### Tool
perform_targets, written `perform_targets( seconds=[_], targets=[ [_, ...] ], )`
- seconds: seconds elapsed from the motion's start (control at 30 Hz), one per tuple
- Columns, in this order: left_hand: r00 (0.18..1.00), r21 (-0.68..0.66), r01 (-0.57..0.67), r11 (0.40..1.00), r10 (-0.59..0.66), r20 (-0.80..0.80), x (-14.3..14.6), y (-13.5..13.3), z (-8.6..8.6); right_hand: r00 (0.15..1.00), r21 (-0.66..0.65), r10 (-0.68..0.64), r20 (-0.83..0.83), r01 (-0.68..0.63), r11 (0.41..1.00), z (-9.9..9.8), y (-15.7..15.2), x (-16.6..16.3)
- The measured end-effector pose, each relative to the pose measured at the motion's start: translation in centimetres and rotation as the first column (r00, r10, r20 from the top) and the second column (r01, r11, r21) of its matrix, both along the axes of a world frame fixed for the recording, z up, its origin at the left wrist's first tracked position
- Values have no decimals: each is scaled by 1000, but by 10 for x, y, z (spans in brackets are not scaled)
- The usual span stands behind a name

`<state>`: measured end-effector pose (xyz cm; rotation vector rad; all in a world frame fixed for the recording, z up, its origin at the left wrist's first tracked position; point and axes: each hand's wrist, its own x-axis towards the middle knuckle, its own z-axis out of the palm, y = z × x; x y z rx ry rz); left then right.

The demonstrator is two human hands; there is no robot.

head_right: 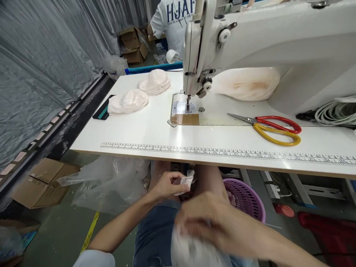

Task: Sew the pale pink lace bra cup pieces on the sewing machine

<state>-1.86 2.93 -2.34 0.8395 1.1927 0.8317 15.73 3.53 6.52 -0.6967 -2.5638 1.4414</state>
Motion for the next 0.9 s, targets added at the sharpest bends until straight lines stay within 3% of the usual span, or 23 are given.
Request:
perform_targets(
  seconds=[0.1, 0.23, 0.4, 0.67, 0.9],
  targets=[
    [995, 11, -58, 998, 56, 81, 11, -5, 1, 977, -86, -200, 71, 206, 975, -24, 26, -1],
    [990, -50, -81, 995, 86, 112, 15, -15, 6, 919, -78, -373, 125, 384, 920, -49, 25, 7],
    [998, -62, -37, 997, 40, 53, 10, -24, 10, 920, -84, -365, 144, 379, 922, -41, 16, 12],
    [996, 90, 78, 993, -75, -40, -2, -35, 16, 932, -26, -315, 179, 325, 945, -40, 14, 12],
    [991, 38, 124, 992, -122, -57, -4, -41, 28, 960, -63, -242, 143, 253, 966, -44, 12, 13]
  ],
)
